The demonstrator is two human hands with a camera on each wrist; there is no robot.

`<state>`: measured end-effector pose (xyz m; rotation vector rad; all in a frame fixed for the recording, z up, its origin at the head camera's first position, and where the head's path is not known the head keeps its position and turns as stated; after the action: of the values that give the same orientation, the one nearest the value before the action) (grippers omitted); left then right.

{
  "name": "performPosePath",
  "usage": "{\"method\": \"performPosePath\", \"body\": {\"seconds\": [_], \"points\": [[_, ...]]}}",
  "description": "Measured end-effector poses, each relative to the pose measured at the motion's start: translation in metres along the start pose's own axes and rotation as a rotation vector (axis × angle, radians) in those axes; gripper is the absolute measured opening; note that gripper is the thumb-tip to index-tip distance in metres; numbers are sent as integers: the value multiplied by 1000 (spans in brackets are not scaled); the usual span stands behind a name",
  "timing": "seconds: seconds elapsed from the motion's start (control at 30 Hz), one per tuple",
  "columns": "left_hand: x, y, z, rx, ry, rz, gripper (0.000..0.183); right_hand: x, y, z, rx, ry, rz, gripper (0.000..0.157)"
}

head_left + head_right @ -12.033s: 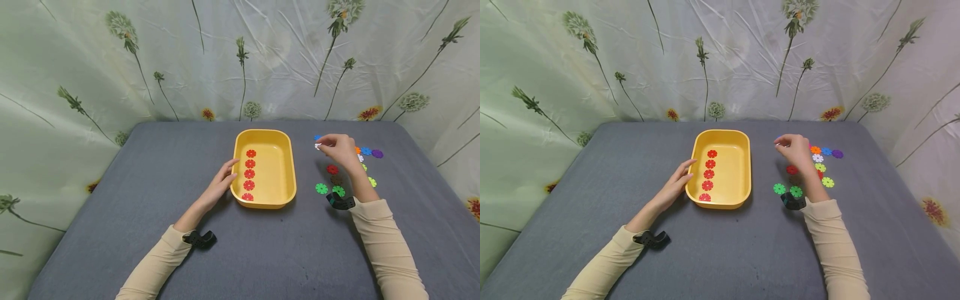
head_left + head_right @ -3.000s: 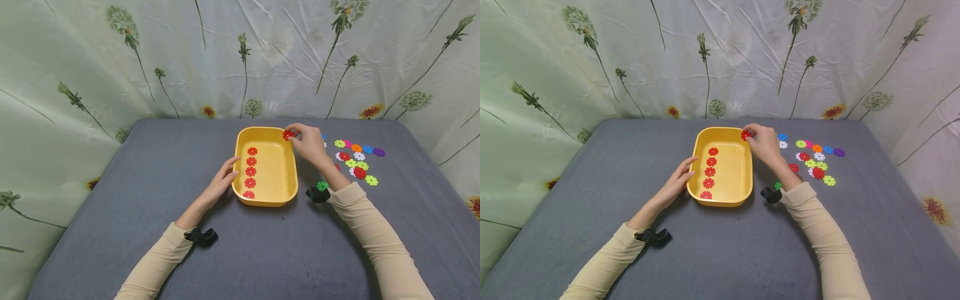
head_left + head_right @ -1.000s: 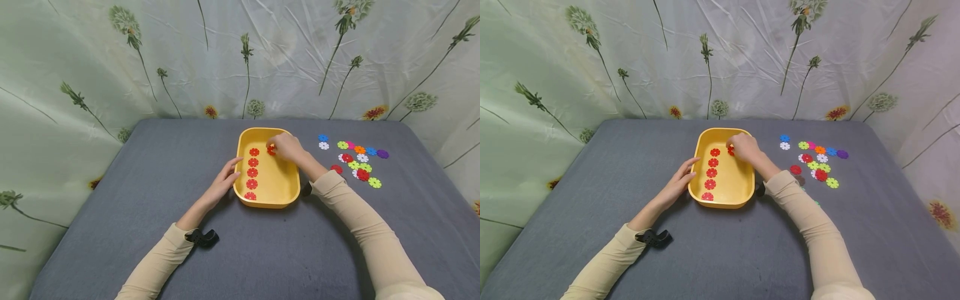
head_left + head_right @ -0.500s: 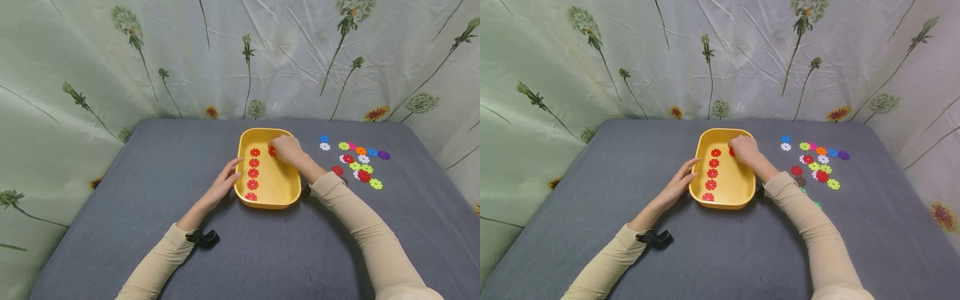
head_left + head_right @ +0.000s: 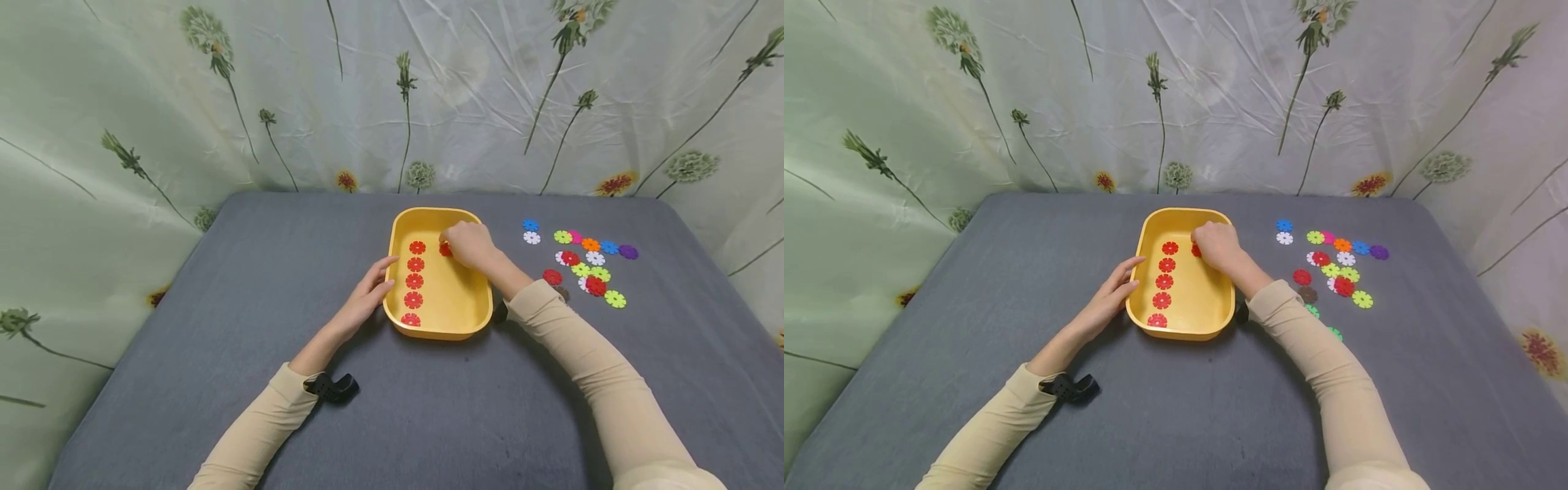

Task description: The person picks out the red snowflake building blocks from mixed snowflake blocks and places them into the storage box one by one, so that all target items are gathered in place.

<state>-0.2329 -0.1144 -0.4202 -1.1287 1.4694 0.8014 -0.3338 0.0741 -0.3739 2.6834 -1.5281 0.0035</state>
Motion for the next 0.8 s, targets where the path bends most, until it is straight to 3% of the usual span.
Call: {"method": "performPosePath", "body": {"seconds": [0.3, 0.53, 0.8], "points": [[0, -3, 1, 17, -10, -20, 48, 1, -5, 1, 22, 50, -5, 26], [-25, -12, 1, 27, 7, -11, 49, 4, -8, -1, 36, 21, -54, 16], [-1, 0, 0, 9, -7, -20, 48, 5, -10, -1, 38, -3, -45, 22]]}}
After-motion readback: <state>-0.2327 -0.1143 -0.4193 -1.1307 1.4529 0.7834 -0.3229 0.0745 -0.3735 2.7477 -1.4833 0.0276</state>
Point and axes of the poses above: each hand's wrist, its own y-axis towards the middle knuckle, its own z-axis out of the palm, x = y × z, the point moved 4 cm from there along y, towards the middle knuckle
